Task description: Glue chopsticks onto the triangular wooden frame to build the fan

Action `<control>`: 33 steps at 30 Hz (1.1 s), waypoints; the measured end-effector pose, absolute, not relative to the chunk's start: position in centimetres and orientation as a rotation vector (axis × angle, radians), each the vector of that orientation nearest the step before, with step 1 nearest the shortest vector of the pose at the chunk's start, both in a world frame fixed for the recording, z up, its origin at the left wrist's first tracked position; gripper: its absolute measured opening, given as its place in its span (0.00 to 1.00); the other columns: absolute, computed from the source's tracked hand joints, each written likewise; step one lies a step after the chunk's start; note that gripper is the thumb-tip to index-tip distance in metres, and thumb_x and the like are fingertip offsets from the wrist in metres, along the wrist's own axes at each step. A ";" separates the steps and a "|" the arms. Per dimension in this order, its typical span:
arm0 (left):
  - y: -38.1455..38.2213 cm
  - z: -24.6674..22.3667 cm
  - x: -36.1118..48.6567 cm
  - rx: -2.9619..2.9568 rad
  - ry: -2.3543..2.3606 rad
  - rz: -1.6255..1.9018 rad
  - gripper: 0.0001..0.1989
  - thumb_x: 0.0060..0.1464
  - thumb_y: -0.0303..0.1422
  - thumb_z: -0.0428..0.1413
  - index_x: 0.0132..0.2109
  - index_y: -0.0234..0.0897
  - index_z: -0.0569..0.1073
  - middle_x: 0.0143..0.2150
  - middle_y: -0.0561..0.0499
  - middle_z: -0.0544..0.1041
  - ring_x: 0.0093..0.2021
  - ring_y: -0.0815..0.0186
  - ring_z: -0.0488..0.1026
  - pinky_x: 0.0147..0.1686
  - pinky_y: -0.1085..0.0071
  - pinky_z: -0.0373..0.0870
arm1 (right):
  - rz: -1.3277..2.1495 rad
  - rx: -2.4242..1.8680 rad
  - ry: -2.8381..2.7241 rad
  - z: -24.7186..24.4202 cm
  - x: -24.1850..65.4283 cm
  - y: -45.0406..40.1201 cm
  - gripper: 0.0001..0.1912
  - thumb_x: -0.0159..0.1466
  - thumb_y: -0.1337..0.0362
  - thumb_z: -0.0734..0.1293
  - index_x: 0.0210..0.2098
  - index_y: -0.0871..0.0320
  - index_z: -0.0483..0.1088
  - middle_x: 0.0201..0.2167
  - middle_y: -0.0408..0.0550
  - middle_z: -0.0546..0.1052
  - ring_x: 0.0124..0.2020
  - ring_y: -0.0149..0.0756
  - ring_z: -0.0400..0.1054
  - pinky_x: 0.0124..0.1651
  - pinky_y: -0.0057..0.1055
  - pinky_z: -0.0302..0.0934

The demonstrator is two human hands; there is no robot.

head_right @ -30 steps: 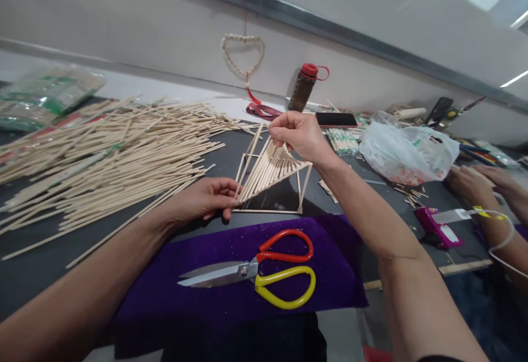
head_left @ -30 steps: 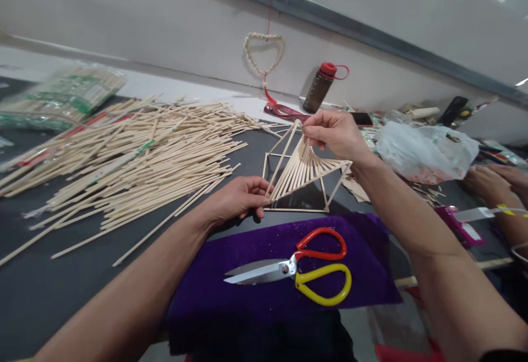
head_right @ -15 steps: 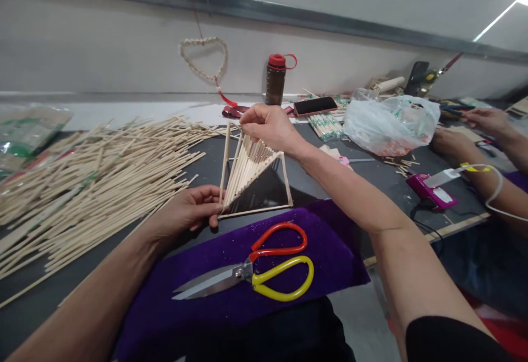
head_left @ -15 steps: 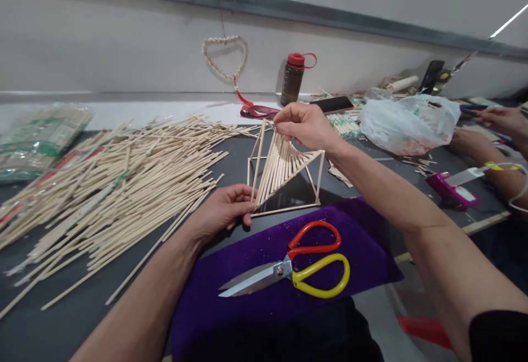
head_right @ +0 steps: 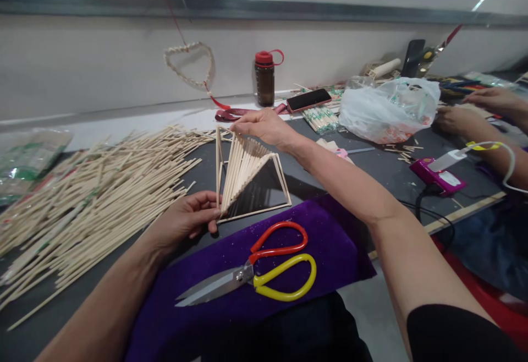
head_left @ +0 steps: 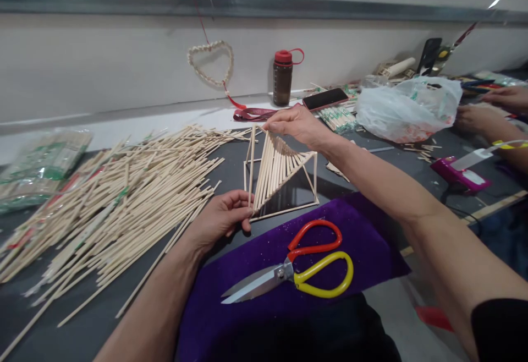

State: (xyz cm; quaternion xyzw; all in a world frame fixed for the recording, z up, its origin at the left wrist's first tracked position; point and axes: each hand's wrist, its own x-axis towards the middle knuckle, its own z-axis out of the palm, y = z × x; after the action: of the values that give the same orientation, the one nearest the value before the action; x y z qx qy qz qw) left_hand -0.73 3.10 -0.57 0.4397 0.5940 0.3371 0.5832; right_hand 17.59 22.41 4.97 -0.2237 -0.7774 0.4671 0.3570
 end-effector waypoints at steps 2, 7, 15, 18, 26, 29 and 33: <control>3.1 -0.7 -0.8 1.031 1.389 0.784 0.14 0.49 0.34 0.59 0.43 0.33 0.70 0.18 0.55 0.73 0.14 0.76 0.58 0.12 0.83 0.48 | 1.257 -0.566 -1.983 4.7 17.4 22.7 0.05 0.57 0.64 0.71 0.31 0.58 0.78 0.31 0.44 0.79 0.34 0.30 0.69 0.43 0.30 0.63; 3.1 -0.7 -0.8 1.038 1.389 0.763 0.14 0.50 0.34 0.58 0.43 0.34 0.69 0.18 0.54 0.73 0.13 0.76 0.56 0.12 0.82 0.48 | 1.346 -0.581 -1.923 4.1 16.9 22.9 0.05 0.57 0.63 0.71 0.31 0.58 0.78 0.29 0.44 0.78 0.33 0.29 0.68 0.42 0.30 0.63; 3.0 -0.6 -0.8 1.043 1.397 0.764 0.14 0.50 0.34 0.59 0.43 0.34 0.69 0.18 0.54 0.73 0.14 0.75 0.60 0.13 0.83 0.48 | 1.434 -0.608 -1.888 4.1 16.7 22.8 0.05 0.56 0.63 0.72 0.30 0.59 0.78 0.28 0.43 0.78 0.31 0.27 0.67 0.39 0.27 0.62; 3.0 -0.7 -0.8 1.048 1.388 0.757 0.14 0.50 0.34 0.58 0.43 0.34 0.69 0.18 0.54 0.74 0.13 0.76 0.58 0.12 0.83 0.48 | 1.438 -0.627 -1.880 4.2 16.7 22.7 0.05 0.56 0.63 0.72 0.30 0.58 0.78 0.29 0.43 0.78 0.31 0.27 0.67 0.39 0.27 0.62; 3.1 -0.7 -0.8 1.034 1.375 0.781 0.14 0.49 0.34 0.60 0.42 0.34 0.70 0.19 0.54 0.74 0.14 0.75 0.61 0.12 0.83 0.48 | 1.394 -0.602 -1.912 3.9 16.7 22.9 0.07 0.57 0.61 0.72 0.31 0.58 0.78 0.29 0.44 0.79 0.32 0.28 0.68 0.38 0.25 0.63; 3.1 -0.6 -0.6 1.005 1.374 0.799 0.13 0.47 0.34 0.61 0.41 0.33 0.71 0.19 0.55 0.73 0.15 0.75 0.64 0.11 0.83 0.48 | 1.339 -0.545 -1.957 3.7 16.8 23.0 0.10 0.56 0.57 0.73 0.32 0.58 0.79 0.30 0.43 0.79 0.31 0.27 0.68 0.38 0.26 0.62; 3.1 -0.5 -0.3 0.973 1.359 0.822 0.13 0.45 0.32 0.62 0.39 0.33 0.71 0.21 0.55 0.73 0.17 0.74 0.68 0.11 0.83 0.49 | 1.297 -0.583 -1.971 3.8 17.0 22.8 0.11 0.56 0.56 0.72 0.32 0.58 0.79 0.29 0.44 0.78 0.31 0.28 0.68 0.38 0.26 0.62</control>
State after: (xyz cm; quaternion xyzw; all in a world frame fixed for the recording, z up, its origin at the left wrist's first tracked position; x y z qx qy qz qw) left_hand -0.30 3.10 -0.52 0.4190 0.5854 0.3540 0.5970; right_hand 16.96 22.80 3.80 -0.2250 -0.7601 0.5004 0.3482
